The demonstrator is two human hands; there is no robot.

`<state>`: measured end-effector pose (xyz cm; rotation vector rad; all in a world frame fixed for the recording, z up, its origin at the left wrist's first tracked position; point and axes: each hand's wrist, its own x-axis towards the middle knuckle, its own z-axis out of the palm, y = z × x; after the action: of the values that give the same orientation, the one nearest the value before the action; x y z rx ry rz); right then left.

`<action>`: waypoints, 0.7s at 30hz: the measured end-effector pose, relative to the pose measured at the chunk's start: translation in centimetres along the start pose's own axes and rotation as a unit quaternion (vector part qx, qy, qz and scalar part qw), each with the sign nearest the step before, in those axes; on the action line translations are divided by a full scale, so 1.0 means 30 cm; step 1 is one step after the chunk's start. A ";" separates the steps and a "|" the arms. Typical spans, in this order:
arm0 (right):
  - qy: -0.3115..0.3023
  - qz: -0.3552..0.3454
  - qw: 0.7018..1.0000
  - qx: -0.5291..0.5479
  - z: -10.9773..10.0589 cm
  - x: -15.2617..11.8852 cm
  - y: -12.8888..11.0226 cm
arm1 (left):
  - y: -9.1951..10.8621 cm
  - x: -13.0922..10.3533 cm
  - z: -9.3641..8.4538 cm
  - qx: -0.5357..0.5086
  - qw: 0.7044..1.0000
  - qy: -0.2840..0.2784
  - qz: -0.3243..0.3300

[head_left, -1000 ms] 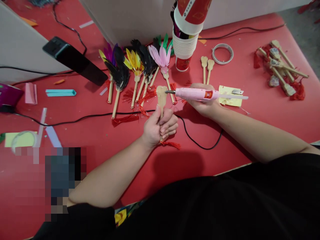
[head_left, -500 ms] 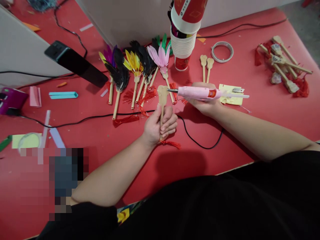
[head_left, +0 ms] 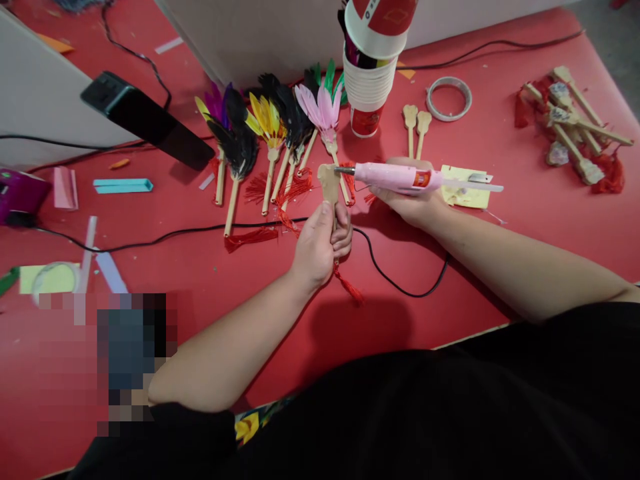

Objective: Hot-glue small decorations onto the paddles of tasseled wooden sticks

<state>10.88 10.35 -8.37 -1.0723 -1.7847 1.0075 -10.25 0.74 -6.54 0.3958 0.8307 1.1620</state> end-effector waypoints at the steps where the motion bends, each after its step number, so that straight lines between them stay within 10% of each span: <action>1: 0.001 -0.007 1.000 0.001 0.000 -0.001 0.001 | 0.000 0.000 -0.001 0.000 1.000 -0.002 0.005; 21: -0.032 -0.001 0.998 -0.049 -0.008 -0.002 -0.006 | 0.014 -0.001 0.009 -0.062 0.996 0.032 -0.048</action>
<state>11.05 10.28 -8.13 -1.1093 -1.9027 0.9707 -10.31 0.90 -6.07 0.2154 0.8188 1.1352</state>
